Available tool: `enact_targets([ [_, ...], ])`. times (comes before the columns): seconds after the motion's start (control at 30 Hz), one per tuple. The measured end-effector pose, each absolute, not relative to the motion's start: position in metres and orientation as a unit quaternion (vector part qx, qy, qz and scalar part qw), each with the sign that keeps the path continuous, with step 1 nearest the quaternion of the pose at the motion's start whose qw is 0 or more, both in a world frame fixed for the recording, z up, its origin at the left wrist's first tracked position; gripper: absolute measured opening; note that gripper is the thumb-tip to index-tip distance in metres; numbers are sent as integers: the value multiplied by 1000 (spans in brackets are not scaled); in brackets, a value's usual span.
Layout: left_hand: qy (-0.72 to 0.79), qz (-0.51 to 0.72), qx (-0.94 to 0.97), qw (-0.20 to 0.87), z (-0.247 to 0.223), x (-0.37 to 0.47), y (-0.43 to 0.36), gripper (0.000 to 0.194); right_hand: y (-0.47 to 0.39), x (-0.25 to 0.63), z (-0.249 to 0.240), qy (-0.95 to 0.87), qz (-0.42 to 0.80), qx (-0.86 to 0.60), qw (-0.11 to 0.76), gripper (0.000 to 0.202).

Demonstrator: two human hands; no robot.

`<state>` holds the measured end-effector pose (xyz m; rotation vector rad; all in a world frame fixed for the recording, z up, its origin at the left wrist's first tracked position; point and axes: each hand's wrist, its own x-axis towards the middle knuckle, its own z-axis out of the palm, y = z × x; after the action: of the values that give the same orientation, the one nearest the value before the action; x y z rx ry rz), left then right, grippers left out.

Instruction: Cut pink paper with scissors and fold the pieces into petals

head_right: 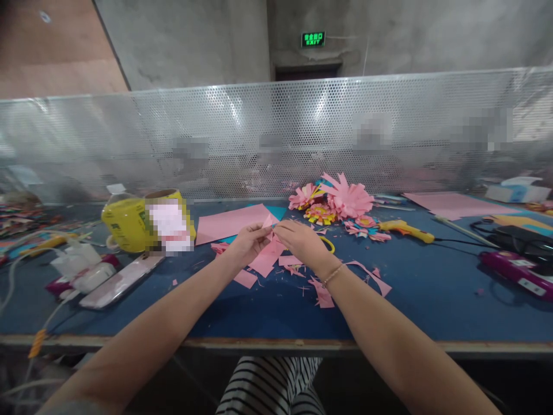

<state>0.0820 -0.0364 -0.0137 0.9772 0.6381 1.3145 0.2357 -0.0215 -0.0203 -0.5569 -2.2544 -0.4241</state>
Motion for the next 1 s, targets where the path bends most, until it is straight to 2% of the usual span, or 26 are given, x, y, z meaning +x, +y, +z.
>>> enact_targets([
  [0.23, 279, 580, 415, 643, -13, 82, -36, 11, -26, 241, -15, -900, -168, -234, 328, 27],
  [0.37, 283, 572, 434, 636, -14, 80, -34, 12, -29, 238, -14, -898, -131, -237, 346, 22],
  [0.47, 281, 571, 456, 622, -13, 80, -34, 16, -30, 232, -15, -879, -71, -240, 407, 13],
  [0.57, 289, 580, 472, 598, -14, 81, -34, 19, -31, 227, -15, -828, 22, -301, 472, 10],
  [0.8, 284, 584, 513, 561, -22, 86, -33, 16, -30, 218, -18, -819, 115, -381, 413, 26],
  [1.0, 295, 551, 573, 531, -21, 84, -32, 17, -31, 218, -20, -791, 249, -347, 437, 27],
])
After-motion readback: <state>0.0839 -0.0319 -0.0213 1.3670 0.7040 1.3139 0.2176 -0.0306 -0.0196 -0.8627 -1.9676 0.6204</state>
